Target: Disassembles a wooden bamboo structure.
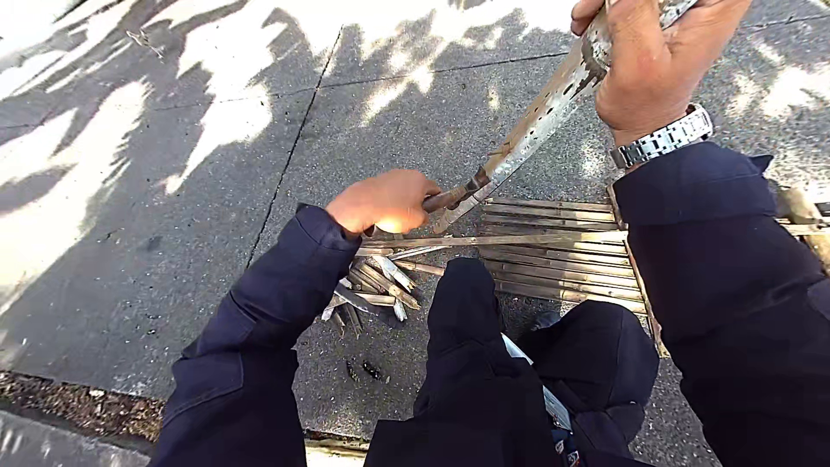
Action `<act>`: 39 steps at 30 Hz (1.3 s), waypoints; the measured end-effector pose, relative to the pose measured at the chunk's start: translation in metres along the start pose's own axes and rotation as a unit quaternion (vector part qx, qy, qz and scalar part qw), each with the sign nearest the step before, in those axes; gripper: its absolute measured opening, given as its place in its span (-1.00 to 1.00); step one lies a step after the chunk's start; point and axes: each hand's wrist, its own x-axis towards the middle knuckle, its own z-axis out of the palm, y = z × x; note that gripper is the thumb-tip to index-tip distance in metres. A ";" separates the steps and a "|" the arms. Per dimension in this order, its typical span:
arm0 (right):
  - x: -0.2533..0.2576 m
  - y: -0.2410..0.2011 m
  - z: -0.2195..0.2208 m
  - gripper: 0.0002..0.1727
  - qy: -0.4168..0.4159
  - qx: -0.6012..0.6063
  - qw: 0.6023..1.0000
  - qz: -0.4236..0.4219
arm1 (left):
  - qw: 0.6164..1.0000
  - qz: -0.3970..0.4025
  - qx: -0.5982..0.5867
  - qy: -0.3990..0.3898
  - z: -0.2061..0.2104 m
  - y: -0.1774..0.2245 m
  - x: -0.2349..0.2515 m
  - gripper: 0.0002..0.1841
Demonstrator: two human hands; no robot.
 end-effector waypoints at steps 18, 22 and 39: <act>-0.005 0.007 -0.021 -0.76 -0.001 0.038 0.999 -0.021 | 0.992 0.022 -0.017 -0.125 -0.042 0.019 0.012 -0.74; -0.009 0.006 -0.019 -0.74 -0.002 0.041 0.999 -0.022 | 0.994 -0.003 0.005 -0.108 -0.052 0.020 0.017 -0.72; -0.008 0.002 -0.006 -0.74 -0.030 0.035 0.999 -0.027 | 0.997 0.032 0.024 -0.059 -0.058 0.004 0.007 -0.59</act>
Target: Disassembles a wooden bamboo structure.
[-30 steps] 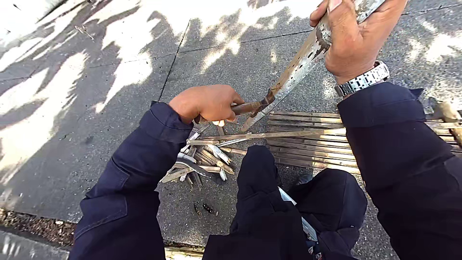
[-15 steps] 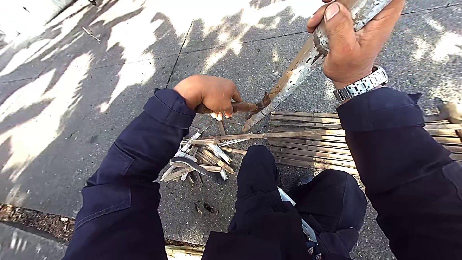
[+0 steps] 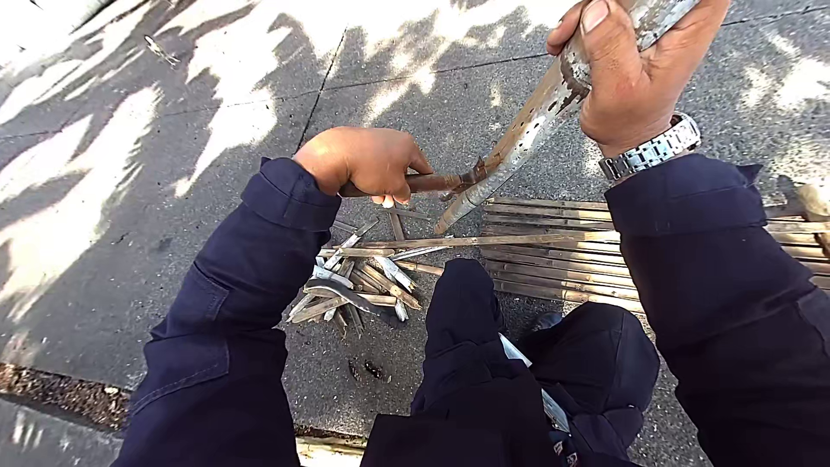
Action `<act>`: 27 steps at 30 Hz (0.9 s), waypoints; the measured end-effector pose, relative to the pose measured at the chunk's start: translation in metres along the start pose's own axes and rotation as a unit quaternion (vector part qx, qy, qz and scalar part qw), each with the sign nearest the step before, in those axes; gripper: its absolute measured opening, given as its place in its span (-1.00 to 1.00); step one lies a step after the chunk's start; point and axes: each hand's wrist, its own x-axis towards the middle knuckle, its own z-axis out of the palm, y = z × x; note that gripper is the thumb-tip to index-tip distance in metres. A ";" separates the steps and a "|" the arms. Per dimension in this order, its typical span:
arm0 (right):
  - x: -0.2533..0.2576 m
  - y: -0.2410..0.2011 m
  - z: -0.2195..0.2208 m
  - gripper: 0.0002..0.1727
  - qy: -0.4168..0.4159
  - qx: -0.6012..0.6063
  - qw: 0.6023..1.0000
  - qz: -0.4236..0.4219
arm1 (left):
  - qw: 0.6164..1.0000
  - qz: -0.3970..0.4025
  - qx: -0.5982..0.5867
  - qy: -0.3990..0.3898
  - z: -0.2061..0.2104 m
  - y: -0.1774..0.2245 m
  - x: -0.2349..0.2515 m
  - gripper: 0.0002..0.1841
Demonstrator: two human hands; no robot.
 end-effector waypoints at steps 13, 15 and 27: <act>0.004 0.006 -0.037 -0.76 0.055 -0.022 0.998 0.038 | 0.939 0.154 -0.184 0.244 0.111 -0.049 0.076 -0.27; 0.006 0.008 -0.046 -0.76 0.066 -0.001 0.997 0.036 | 0.939 0.157 -0.179 0.248 0.109 -0.044 0.084 -0.26; -0.005 0.004 -0.079 -0.86 0.091 -0.009 0.994 0.066 | 0.981 -0.096 0.053 0.160 0.079 0.003 0.102 -0.52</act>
